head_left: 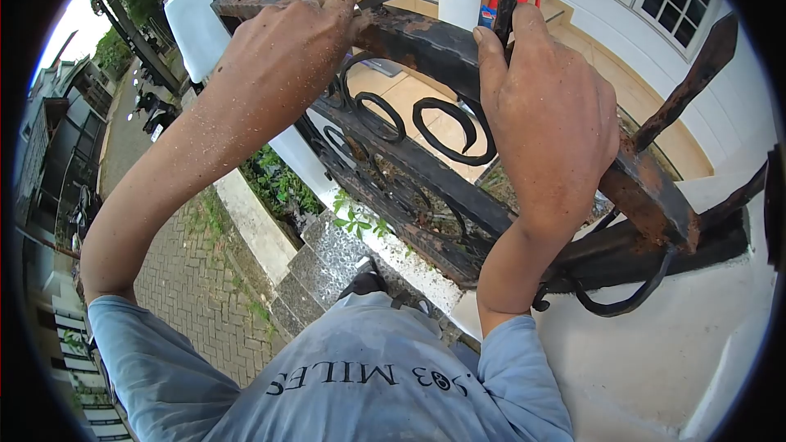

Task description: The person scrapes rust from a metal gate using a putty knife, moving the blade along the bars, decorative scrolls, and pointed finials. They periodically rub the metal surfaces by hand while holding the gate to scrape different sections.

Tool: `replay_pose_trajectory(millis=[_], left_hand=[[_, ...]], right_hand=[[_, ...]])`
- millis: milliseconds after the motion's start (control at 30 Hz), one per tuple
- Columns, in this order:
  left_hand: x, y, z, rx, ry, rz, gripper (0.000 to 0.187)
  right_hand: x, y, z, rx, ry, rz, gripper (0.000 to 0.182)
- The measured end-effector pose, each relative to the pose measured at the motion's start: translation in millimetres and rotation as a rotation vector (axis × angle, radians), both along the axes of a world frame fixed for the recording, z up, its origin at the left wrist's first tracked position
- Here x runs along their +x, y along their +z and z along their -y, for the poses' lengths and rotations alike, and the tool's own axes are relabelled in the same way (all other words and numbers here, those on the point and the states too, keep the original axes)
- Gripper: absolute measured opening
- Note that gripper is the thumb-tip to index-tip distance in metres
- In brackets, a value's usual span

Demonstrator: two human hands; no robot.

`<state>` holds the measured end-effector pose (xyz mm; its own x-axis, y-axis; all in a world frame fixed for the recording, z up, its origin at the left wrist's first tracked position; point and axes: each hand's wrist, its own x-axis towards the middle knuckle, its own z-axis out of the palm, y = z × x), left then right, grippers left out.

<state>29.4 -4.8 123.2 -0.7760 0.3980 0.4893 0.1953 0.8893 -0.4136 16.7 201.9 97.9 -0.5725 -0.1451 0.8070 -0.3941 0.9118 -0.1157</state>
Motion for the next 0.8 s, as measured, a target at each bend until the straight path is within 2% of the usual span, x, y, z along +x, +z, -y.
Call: replay_pose_trajectory(millis=[267,300,400,800], left_hand=[[2.7,8.2,0.3,0.037,0.066,0.044,0.021],[0.8,11.7,5.4,-0.023,0.056,0.011,0.025],[5.1,0.6,-2.3,0.063,0.123,0.074,0.027],[0.2,-6.9,2.7,0.162,0.063,0.052,0.025]], right_hand=[[-1.8,-1.8,-0.9,0.007,0.01,-0.043,0.028],[-1.5,-1.5,-0.9,0.008,0.014,-0.045,0.028],[0.0,-1.8,-0.2,0.0,0.011,-0.009,0.027],[-0.5,-1.6,-0.9,-0.001,0.023,0.013,0.027]])
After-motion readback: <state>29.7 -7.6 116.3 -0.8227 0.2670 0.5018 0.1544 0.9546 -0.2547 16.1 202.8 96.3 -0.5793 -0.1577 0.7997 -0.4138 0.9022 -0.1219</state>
